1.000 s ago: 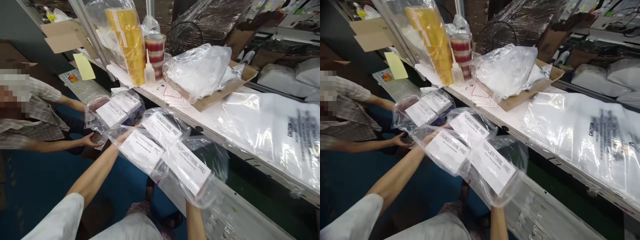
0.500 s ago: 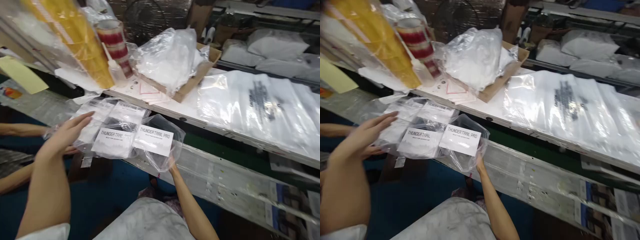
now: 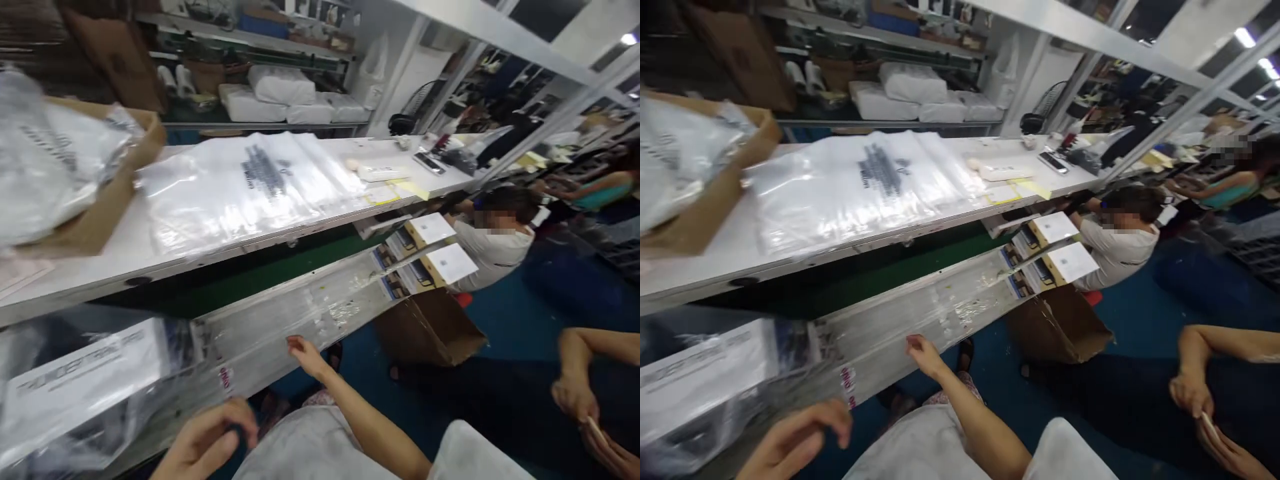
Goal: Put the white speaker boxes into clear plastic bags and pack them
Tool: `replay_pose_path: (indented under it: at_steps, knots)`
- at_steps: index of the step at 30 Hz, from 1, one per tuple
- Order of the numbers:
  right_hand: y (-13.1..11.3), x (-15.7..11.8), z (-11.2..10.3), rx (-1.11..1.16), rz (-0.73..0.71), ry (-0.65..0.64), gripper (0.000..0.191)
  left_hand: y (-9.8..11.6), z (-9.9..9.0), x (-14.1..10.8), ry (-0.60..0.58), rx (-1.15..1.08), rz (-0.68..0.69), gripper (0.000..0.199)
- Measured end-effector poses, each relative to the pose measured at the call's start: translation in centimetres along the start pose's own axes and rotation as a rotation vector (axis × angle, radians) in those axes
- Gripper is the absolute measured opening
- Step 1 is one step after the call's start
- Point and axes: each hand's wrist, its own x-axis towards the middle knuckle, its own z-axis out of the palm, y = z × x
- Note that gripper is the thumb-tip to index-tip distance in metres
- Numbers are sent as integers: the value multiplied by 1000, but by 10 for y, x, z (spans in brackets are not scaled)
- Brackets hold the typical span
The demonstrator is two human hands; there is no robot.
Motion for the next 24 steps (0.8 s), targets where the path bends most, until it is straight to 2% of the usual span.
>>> replay_pose_path:
  at_steps: [2, 4, 6, 7, 8, 9, 10, 11, 12, 13, 14, 15, 16, 18, 21, 22, 24]
  knots:
    - [-4, 4, -68, -42, -48, 193, 31, 3, 59, 50, -103, 68, -9, 45]
    - [-21, 14, -156, -88, -132, 404, 32, 3, 115, 103, -144, 57, 2, 44]
    - [-50, 33, -264, -131, -265, 633, 33, 0, 175, 161, -118, -15, 28, 53]
    - [-68, 48, -322, -138, -333, 772, 35, 0, 208, 191, -96, -58, 39, 66]
    - [-85, 65, -382, -139, -399, 966, 38, 0, 243, 223, -72, -97, 49, 81]
    - [-100, 86, -439, -105, -402, 1081, 39, 2, 278, 255, -60, -126, 59, 96]
    - [-112, 108, -492, -18, -326, 1088, 38, 4, 315, 288, -45, -144, 78, 105]
    - [-121, 132, -537, 124, -191, 1032, 36, 8, 350, 320, -41, -141, 101, 112]
    - [-126, 156, -572, 178, -110, 953, 35, 13, 383, 351, -27, -124, 129, 119]
    - [-127, 179, -598, 230, -31, 858, 34, 17, 413, 380, 20, -126, 161, 122]
    - [-124, 200, -614, 263, 34, 759, 34, 21, 439, 407, 68, -137, 188, 121]
    - [-118, 220, -621, 275, 79, 666, 36, 24, 461, 430, 114, -154, 215, 119]
    - [-111, 236, -621, 285, 116, 581, 39, 26, 477, 450, 153, -176, 243, 114]
    - [-94, 256, -609, 296, 164, 420, 48, 28, 497, 480, 185, -202, 299, 101]
    - [-72, 258, -589, 375, 208, 195, 64, 32, 500, 500, 212, -241, 350, 89]
    - [-67, 253, -585, 408, 227, 168, 68, 34, 495, 501, 217, -261, 351, 86]
    - [-56, 240, -575, 442, 260, 203, 70, 37, 476, 496, 194, -305, 335, 84]
